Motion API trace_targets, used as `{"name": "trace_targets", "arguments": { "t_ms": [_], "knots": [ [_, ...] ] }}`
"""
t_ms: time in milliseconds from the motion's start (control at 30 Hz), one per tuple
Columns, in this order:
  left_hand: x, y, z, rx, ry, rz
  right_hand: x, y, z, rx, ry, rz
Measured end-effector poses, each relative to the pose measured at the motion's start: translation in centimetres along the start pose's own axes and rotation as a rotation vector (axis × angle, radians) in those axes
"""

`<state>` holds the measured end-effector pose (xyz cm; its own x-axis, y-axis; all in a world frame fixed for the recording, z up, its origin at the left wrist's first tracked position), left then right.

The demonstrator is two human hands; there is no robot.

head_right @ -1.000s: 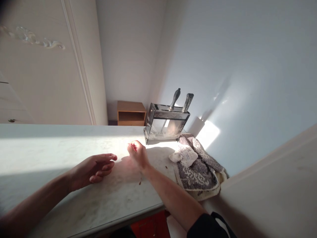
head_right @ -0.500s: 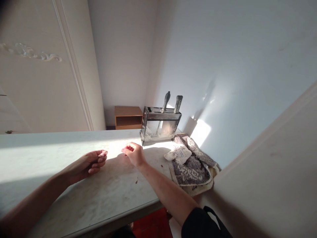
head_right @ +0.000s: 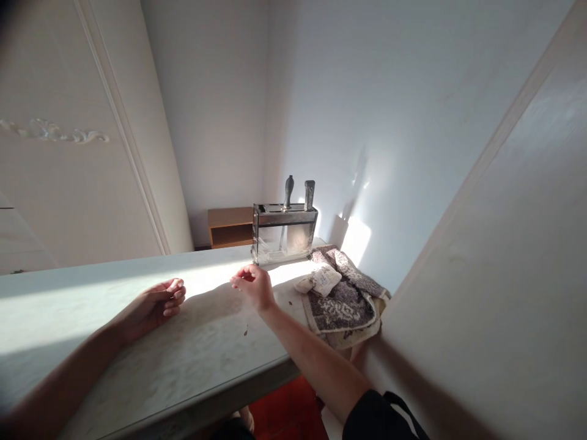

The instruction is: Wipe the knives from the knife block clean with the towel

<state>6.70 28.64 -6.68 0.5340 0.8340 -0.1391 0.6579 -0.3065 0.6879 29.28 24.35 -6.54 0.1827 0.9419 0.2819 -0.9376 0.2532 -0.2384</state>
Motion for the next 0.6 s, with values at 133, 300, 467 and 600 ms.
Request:
{"name": "trace_targets", "arguments": {
  "t_ms": [133, 300, 467, 600],
  "knots": [
    [0.0, 0.1, 0.0, 0.0, -0.019, 0.032, -1.4, -3.9, 1.0, -0.009, -0.027, 0.006],
    [0.0, 0.0, 0.0, 0.009, -0.034, 0.044, -0.2, -11.4, 0.2, -0.182, -0.058, -0.198],
    [0.1, 0.1, 0.0, 0.001, -0.018, 0.035, 2.4, -18.1, -1.5, -0.406, 0.105, -0.457],
    [0.1, 0.3, 0.0, -0.022, -0.012, -0.01, 4.7, -21.3, -3.4, -0.481, 0.196, -0.538]
  ]
}}
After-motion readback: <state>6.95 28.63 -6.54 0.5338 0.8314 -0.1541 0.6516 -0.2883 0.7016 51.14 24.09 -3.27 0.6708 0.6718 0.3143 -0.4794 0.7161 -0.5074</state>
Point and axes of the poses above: each hand's wrist, its own x-axis towards the middle knuckle, its own y-axis out of the palm, z = x × y, the point moved 2 cm from there along x, towards the middle knuckle, and after that the axes turned 15 degrees about -x, right-handed, at the moved point
